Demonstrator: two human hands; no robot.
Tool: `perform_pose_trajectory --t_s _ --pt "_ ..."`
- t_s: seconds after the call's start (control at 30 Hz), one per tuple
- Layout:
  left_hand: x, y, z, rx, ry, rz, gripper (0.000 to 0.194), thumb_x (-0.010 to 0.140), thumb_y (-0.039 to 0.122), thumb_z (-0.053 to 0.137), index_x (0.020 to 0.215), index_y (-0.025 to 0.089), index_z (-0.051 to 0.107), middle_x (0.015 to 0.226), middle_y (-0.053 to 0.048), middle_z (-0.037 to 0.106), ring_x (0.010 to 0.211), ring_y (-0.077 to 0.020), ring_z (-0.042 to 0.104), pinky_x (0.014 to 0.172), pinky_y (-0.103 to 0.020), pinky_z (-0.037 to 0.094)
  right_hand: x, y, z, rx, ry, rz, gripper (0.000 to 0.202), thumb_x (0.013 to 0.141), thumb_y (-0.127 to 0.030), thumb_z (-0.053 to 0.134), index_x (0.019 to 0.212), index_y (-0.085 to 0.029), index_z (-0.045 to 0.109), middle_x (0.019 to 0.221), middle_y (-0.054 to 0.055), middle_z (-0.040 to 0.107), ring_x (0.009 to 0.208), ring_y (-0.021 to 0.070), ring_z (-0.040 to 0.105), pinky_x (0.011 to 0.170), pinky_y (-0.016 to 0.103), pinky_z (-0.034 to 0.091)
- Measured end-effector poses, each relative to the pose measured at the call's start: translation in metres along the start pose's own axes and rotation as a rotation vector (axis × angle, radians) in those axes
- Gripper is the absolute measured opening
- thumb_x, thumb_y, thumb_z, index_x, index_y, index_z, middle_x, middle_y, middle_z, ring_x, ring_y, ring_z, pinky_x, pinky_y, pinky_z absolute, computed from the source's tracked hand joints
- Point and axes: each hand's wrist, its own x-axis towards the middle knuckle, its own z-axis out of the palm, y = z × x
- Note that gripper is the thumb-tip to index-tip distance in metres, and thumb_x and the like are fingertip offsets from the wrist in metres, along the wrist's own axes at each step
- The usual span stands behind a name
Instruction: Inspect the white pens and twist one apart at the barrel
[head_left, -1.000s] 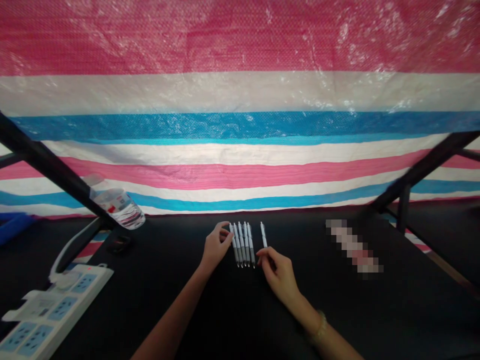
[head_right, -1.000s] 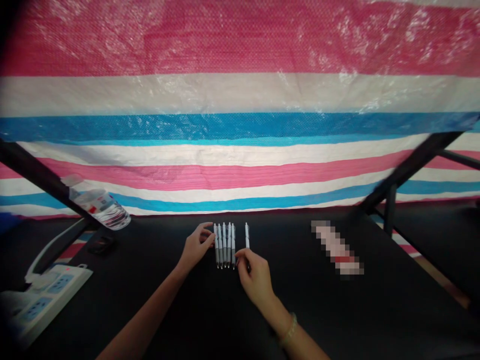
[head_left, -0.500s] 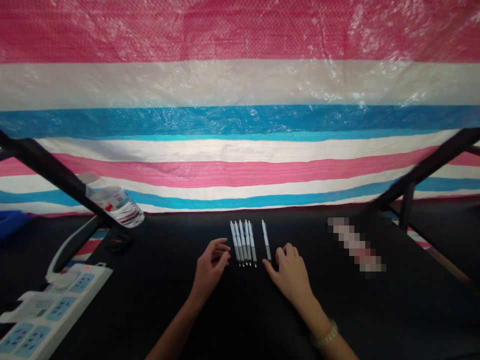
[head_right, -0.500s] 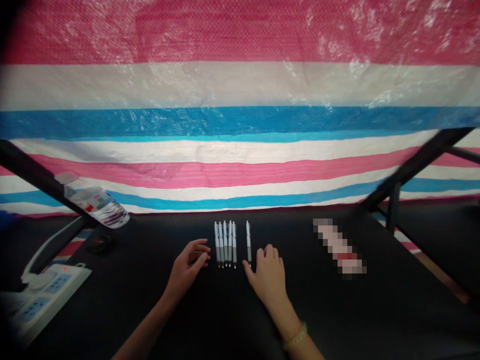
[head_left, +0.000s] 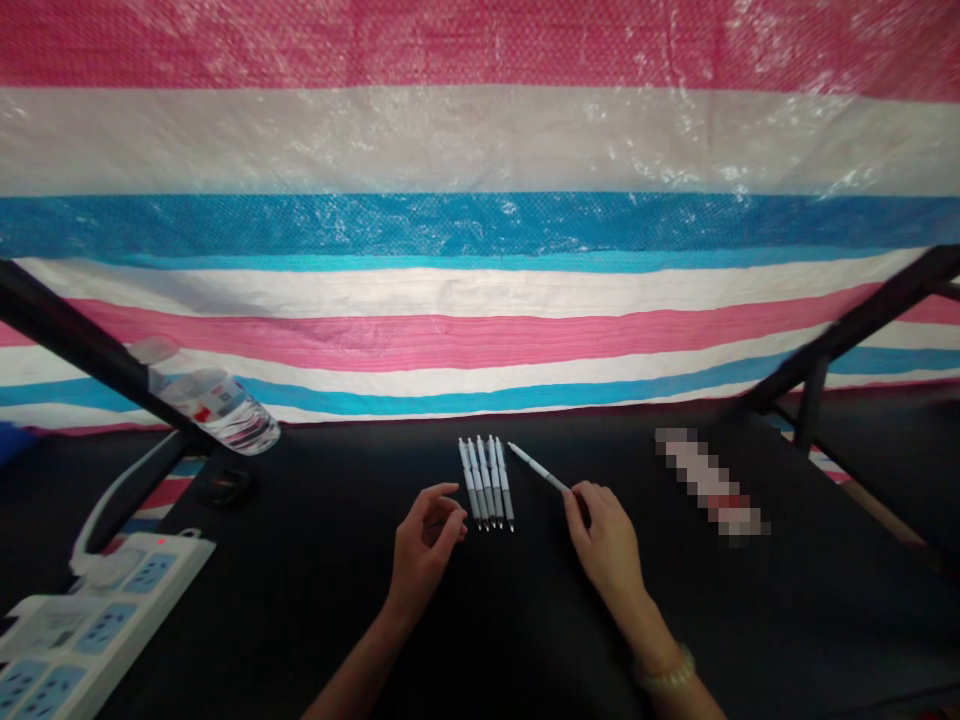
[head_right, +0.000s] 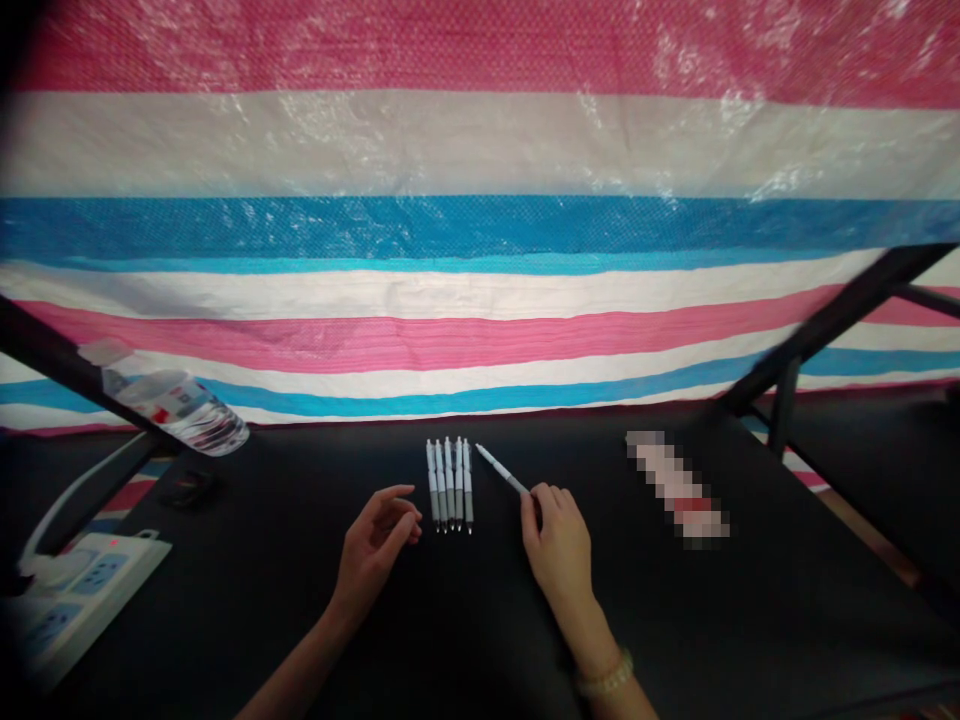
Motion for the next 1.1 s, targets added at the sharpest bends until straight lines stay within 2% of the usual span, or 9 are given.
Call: perform_pose_trajectory --t_s 0.13,0.23,0.4,0.5,0.57,0.73,0.87,0.97,1.1 --pt "-0.007 0.002 0.004 -0.027 -0.055 0.006 0.03 0.084 0.031 0.07 0.112 0.022 0.065 0.077 0.001 0.065 0.065 -0.0168 0.065 0.061 -0.028 0.054 -0.004 -0.004 -0.015 0.208 0.214 0.104 0.028 0.102 -0.039 0.046 0.087 -0.021 0.061 0.077 0.004 0.06 0.072 0.0211 0.055 0.068 0.033 0.041" --pt "-0.011 0.004 0.008 -0.04 -0.114 -0.009 0.034 0.085 0.031 0.069 0.117 0.023 0.062 0.074 0.003 0.062 0.061 -0.0153 0.061 0.058 -0.027 0.053 -0.012 -0.007 -0.019 0.348 0.278 0.258 0.033 0.101 -0.044 0.049 0.08 -0.021 0.059 0.067 -0.001 0.051 0.061 0.017 0.047 0.059 0.03 0.036" --pt "-0.018 0.006 0.012 -0.029 -0.265 -0.073 0.055 0.081 0.031 0.076 0.131 0.026 0.055 0.076 0.003 0.063 0.057 -0.0137 0.059 0.053 -0.025 0.049 -0.03 -0.018 -0.006 0.72 0.082 0.427 0.045 0.097 -0.053 0.052 0.065 -0.022 0.051 0.061 -0.003 0.045 0.056 0.0147 0.043 0.052 0.027 0.034" --pt "-0.023 0.006 0.015 -0.005 -0.335 -0.061 0.045 0.081 0.032 0.076 0.123 0.024 0.062 0.069 0.004 0.059 0.051 -0.0113 0.054 0.05 -0.023 0.043 -0.035 -0.029 0.002 0.823 -0.047 0.454 0.051 0.096 -0.057 0.053 0.06 -0.022 0.05 0.055 -0.003 0.044 0.052 0.0137 0.042 0.049 0.026 0.033" --pt "-0.027 0.005 0.016 0.027 -0.294 -0.042 0.031 0.084 0.034 0.074 0.111 0.023 0.067 0.061 0.005 0.054 0.048 -0.0104 0.048 0.048 -0.022 0.039 -0.035 -0.032 0.004 0.838 -0.084 0.454 0.054 0.095 -0.059 0.052 0.057 -0.022 0.049 0.053 -0.003 0.044 0.051 0.0133 0.041 0.049 0.027 0.032" --pt "-0.032 0.002 0.013 0.015 0.118 0.035 0.027 0.084 0.037 0.073 0.106 0.024 0.065 0.059 0.007 0.047 0.05 -0.0103 0.045 0.049 -0.021 0.038 -0.032 -0.027 0.006 0.929 -0.043 0.513 0.056 0.095 -0.06 0.052 0.053 -0.023 0.047 0.049 -0.003 0.042 0.048 0.013 0.038 0.048 0.027 0.029" --pt "-0.032 0.004 0.013 -0.123 0.03 -0.024 0.04 0.085 0.045 0.072 0.117 0.023 0.061 0.06 0.007 0.05 0.048 -0.0109 0.045 0.048 -0.022 0.039 -0.031 -0.027 0.007 1.008 -0.114 0.503 0.062 0.095 -0.062 0.051 0.047 -0.023 0.044 0.044 -0.003 0.041 0.045 0.0119 0.035 0.049 0.028 0.03" --pt "-0.036 0.004 0.016 -0.135 -0.042 -0.066 0.03 0.087 0.048 0.069 0.101 0.022 0.065 0.057 0.006 0.05 0.047 -0.0108 0.045 0.047 -0.022 0.037 -0.031 -0.033 0.005 1.066 -0.268 0.474 0.068 0.093 -0.069 0.048 0.043 -0.025 0.037 0.038 -0.004 0.037 0.04 0.0106 0.029 0.046 0.029 0.025" --pt "-0.045 0.001 0.019 -0.126 0.023 -0.076 0.03 0.09 0.049 0.066 0.08 0.022 0.061 0.053 0.006 0.047 0.046 -0.0102 0.043 0.045 -0.022 0.035 -0.03 -0.04 0.003 1.064 -0.391 0.41 0.07 0.093 -0.073 0.045 0.045 -0.023 0.046 0.04 -0.002 0.042 0.042 0.011 0.034 0.048 0.028 0.027"
